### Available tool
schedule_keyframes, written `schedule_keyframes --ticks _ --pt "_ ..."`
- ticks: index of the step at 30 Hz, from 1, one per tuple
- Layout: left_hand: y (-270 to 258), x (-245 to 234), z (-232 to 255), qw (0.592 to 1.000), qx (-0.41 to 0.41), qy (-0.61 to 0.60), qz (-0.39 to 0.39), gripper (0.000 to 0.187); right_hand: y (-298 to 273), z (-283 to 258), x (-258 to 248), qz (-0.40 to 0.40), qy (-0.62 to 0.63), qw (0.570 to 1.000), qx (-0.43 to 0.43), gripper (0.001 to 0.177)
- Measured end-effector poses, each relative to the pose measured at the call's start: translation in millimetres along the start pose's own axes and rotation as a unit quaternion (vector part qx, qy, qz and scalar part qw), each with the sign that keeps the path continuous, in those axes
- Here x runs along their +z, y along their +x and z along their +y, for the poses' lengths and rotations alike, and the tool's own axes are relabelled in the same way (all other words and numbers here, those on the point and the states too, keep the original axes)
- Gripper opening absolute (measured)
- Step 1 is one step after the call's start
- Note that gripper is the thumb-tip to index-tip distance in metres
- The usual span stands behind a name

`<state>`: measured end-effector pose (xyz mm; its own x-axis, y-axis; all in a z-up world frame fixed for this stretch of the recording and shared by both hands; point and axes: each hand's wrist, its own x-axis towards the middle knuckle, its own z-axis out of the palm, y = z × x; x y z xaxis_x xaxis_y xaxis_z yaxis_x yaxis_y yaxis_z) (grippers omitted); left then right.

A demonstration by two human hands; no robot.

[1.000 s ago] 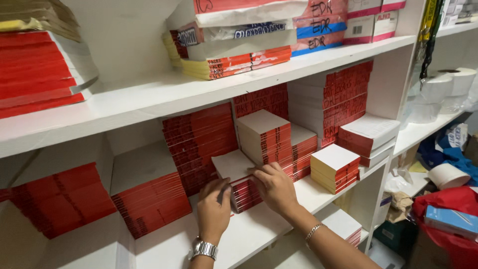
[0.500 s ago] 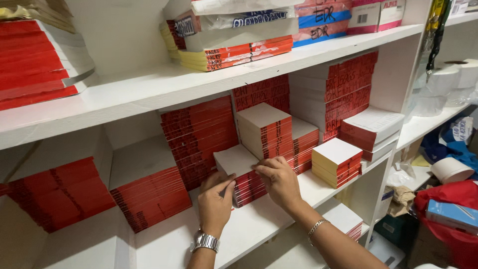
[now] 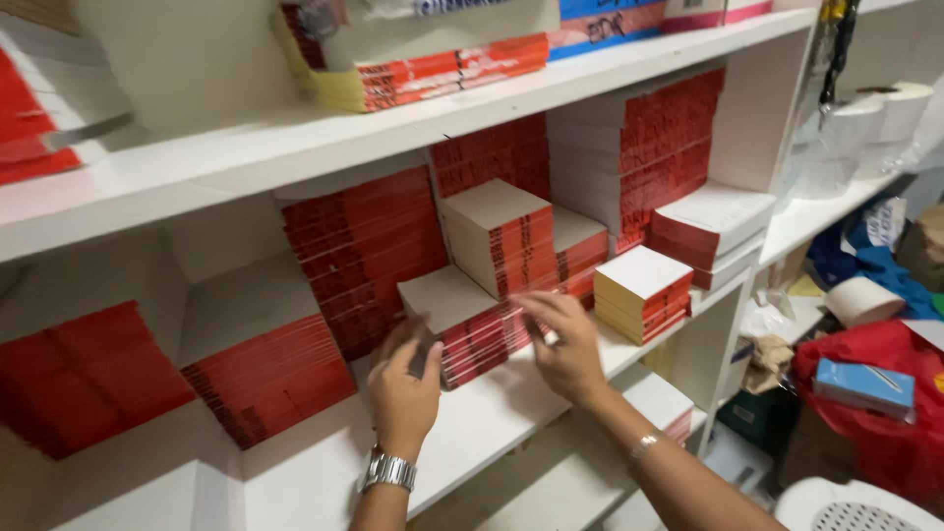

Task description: The person repeatedly picks up small stacks of red and white notepads from a white shelf, aligns them, and places them back into a neat pile. The person handles the notepads by hand, organizing them into uniform stacks on the shelf.

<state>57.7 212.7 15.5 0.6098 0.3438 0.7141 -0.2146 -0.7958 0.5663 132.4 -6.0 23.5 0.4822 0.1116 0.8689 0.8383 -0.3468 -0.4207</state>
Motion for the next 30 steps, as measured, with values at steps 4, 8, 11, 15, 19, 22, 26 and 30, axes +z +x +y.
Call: schedule_keyframes --ticks 4,8,11,15,19,22,26,30 --pt "-22 -8 40 0.992 0.093 -0.071 0.047 0.035 -42 38 -44 0.116 -0.008 0.993 -0.001 0.033" --pt "-50 8 78 0.980 0.157 -0.118 -0.015 0.018 -91 78 -93 0.226 -0.047 0.966 0.118 0.025" --pt "-66 30 106 0.965 0.182 -0.168 -0.086 0.015 -117 113 -125 0.246 -0.057 0.942 0.221 0.031" --pt "-92 69 128 0.943 0.177 -0.212 -0.185 0.017 -155 155 -152 0.110 -0.125 0.928 0.333 0.080" --pt "-127 110 136 0.935 0.149 -0.225 -0.230 0.020 -192 172 -143 -0.032 -0.180 0.883 0.432 0.127" --pt "-162 135 139 0.930 0.087 -0.215 -0.286 0.027 -194 166 -136 -0.064 -0.170 0.866 0.466 0.138" --pt "-197 156 140 0.891 -0.147 -0.196 -0.383 0.024 -191 156 -134 -0.094 -0.180 0.827 0.524 0.132" --pt "-202 168 135 0.860 -0.258 -0.171 -0.406 0.026 -194 161 -134 -0.062 -0.194 0.836 0.510 0.105"
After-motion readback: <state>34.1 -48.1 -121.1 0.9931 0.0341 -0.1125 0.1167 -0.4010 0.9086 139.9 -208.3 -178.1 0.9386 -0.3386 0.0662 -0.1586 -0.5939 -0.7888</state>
